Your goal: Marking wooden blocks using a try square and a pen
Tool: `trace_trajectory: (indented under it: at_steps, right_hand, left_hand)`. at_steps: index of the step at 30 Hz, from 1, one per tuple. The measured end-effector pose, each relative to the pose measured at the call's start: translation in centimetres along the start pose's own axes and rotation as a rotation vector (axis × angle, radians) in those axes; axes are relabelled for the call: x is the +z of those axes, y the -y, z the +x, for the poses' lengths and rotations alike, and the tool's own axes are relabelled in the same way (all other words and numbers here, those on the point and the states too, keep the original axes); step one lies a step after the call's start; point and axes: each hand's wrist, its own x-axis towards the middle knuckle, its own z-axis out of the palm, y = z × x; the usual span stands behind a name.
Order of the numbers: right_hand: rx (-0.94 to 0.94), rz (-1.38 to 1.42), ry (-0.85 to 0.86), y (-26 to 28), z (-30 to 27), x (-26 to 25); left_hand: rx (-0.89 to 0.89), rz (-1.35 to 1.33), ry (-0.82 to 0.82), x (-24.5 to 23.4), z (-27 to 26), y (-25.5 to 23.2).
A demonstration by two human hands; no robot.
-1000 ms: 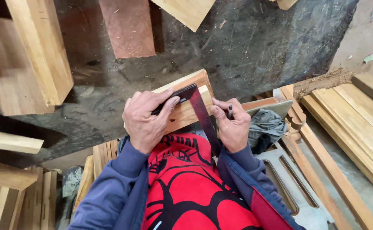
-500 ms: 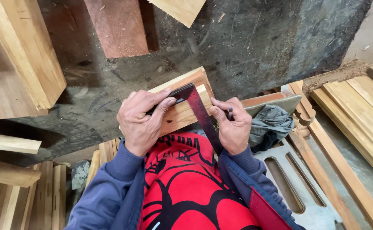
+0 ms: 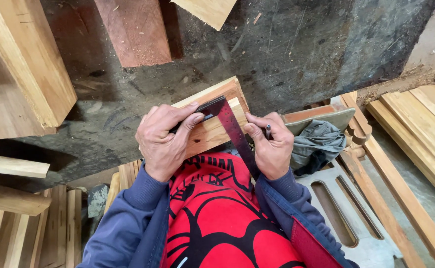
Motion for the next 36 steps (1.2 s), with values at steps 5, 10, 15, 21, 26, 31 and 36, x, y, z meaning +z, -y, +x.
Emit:
trace_trajectory:
  at_steps: [5, 10, 15, 21, 26, 31, 36]
  right_hand:
    - [0.000, 0.001, -0.009, -0.2, -0.1, 0.0]
    - [0.007, -0.003, -0.019, 0.0, 0.0, 0.1]
    - [0.004, -0.080, -0.055, 0.8, 0.0, -0.1]
    - [0.047, 0.096, -0.139, 4.7, 1.5, -1.6]
    - [0.034, 0.135, -0.102, 2.6, 0.6, -1.2]
    - [-0.158, 0.063, -0.065, 1.5, 0.6, -0.5]
    - [-0.327, 0.046, -0.083, 1.9, 1.0, 0.2]
  left_hand:
    - [0.000, 0.004, 0.004, 0.0, 0.0, -0.2]
    - [0.030, 0.043, -0.024, 0.2, 0.0, -0.1]
    - [0.067, 0.119, -0.085, 0.5, -0.3, -0.2]
    - [0.131, 0.168, -0.116, 0.6, -0.5, 0.1]
    - [0.141, 0.159, -0.115, 0.6, -0.5, -0.1]
    - [0.115, 0.119, -0.096, 0.6, -0.4, -0.2]
    - [0.134, 0.143, -0.111, 0.6, -0.3, -0.3]
